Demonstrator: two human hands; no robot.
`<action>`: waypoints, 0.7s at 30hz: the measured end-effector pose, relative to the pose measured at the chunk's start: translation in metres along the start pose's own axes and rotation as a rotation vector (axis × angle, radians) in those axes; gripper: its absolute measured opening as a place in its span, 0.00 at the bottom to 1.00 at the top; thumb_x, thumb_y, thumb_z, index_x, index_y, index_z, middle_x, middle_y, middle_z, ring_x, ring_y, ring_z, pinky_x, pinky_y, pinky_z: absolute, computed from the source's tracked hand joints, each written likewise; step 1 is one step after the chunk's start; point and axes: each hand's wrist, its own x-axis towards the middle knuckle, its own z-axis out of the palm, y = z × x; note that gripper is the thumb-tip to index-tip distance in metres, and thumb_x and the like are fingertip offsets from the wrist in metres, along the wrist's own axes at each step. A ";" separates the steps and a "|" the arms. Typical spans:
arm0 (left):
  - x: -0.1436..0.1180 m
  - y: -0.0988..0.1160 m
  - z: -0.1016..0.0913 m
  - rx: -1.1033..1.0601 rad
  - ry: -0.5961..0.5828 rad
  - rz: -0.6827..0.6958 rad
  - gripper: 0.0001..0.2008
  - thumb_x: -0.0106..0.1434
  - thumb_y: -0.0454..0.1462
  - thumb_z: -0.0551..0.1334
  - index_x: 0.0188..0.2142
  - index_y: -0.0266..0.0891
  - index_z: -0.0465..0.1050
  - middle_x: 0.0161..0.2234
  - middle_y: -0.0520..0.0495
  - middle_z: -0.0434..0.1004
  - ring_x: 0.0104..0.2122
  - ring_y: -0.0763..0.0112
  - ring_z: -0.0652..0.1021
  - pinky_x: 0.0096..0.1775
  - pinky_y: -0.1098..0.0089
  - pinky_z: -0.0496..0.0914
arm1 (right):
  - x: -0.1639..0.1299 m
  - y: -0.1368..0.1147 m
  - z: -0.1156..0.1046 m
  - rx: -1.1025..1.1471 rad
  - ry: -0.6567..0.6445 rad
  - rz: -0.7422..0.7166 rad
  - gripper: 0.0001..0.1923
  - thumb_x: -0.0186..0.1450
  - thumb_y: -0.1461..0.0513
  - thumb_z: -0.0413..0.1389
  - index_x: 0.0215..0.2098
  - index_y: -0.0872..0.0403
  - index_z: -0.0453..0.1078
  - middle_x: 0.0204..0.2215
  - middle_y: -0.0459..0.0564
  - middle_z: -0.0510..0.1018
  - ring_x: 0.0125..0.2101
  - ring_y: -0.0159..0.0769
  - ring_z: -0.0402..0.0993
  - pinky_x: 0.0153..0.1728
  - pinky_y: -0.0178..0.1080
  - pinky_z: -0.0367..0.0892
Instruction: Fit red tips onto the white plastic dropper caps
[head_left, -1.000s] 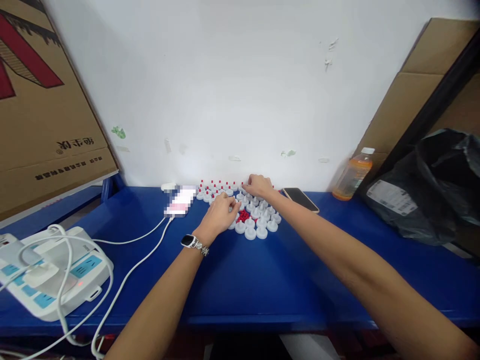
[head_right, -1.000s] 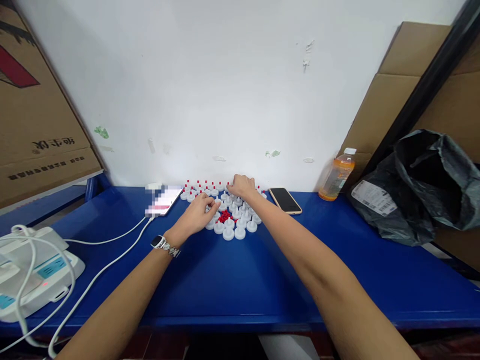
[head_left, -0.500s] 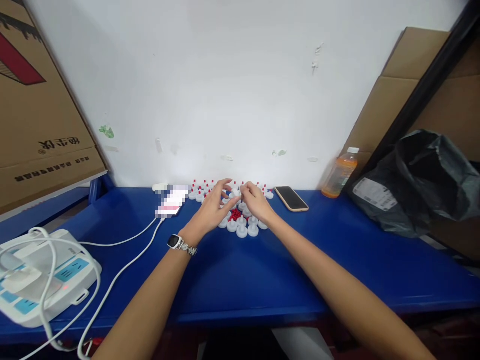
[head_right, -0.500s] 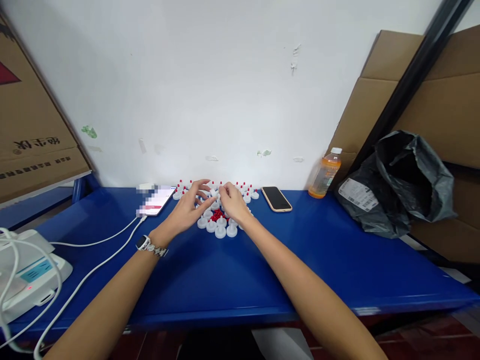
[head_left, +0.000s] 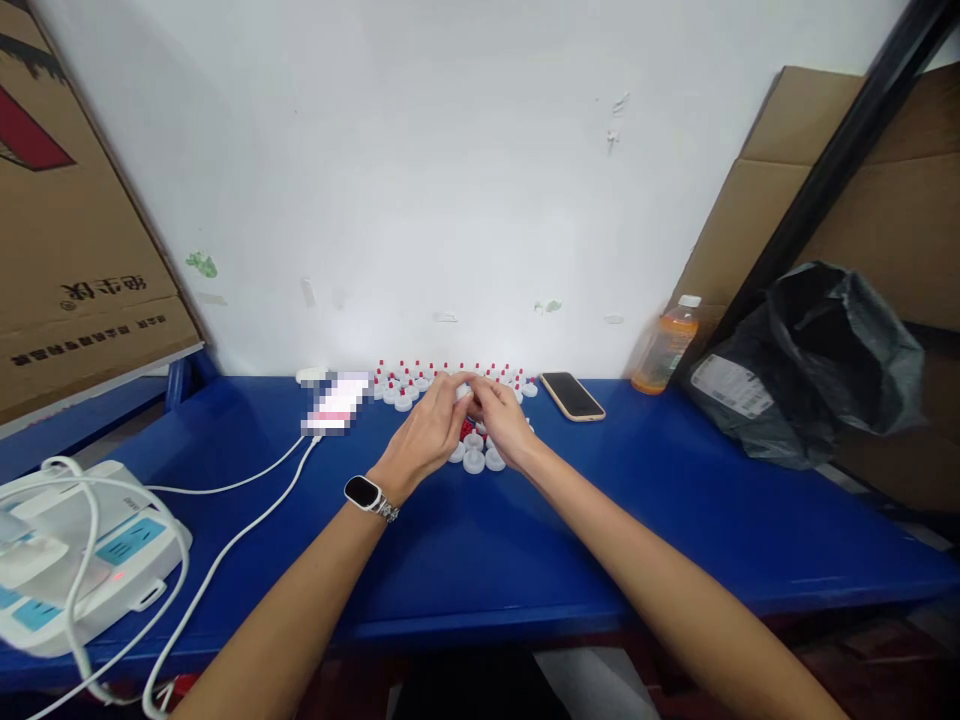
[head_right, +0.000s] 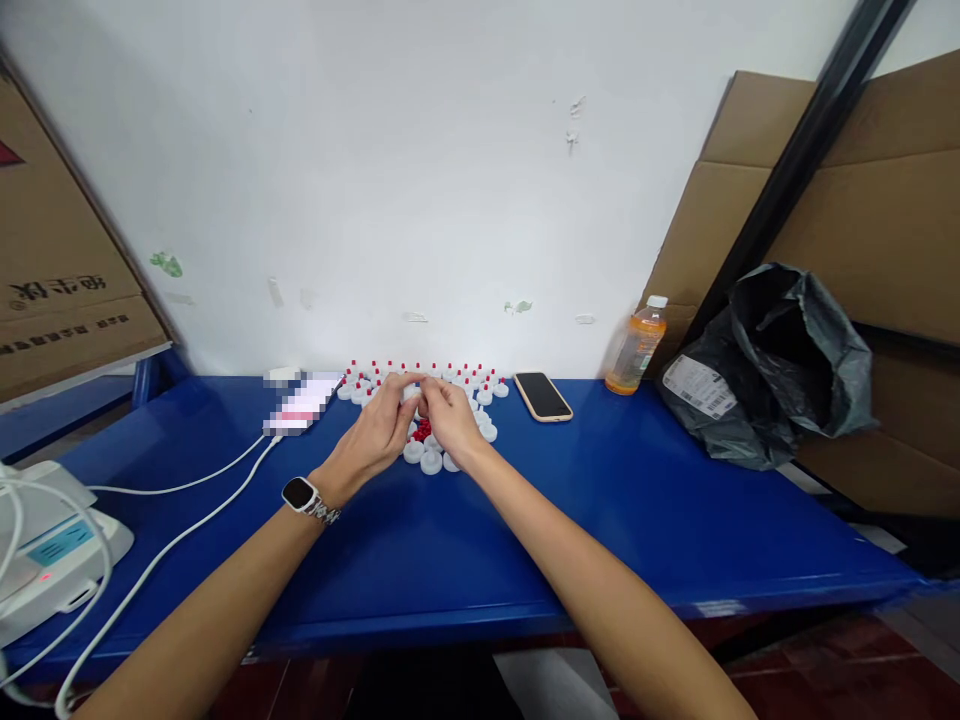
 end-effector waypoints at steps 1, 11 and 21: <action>0.001 0.000 0.002 -0.043 0.030 -0.041 0.16 0.74 0.42 0.46 0.57 0.40 0.58 0.46 0.42 0.71 0.46 0.65 0.75 0.51 0.62 0.69 | -0.001 -0.002 0.002 -0.009 0.015 -0.031 0.22 0.66 0.46 0.49 0.23 0.51 0.56 0.18 0.39 0.55 0.20 0.29 0.51 0.22 0.34 0.53; 0.015 -0.005 0.017 -0.786 0.120 -0.657 0.26 0.66 0.59 0.52 0.25 0.42 0.56 0.18 0.58 0.50 0.16 0.78 0.58 0.20 0.73 0.59 | -0.010 -0.010 0.002 -0.458 0.067 -0.225 0.22 0.72 0.49 0.43 0.24 0.50 0.55 0.18 0.41 0.60 0.21 0.31 0.58 0.25 0.36 0.53; 0.007 -0.046 -0.022 -0.479 0.080 -0.588 0.18 0.68 0.51 0.53 0.36 0.39 0.67 0.24 0.53 0.64 0.25 0.72 0.69 0.27 0.72 0.64 | 0.002 -0.001 -0.032 -1.063 -0.144 -0.265 0.11 0.65 0.59 0.53 0.25 0.53 0.63 0.27 0.46 0.71 0.35 0.39 0.64 0.43 0.43 0.57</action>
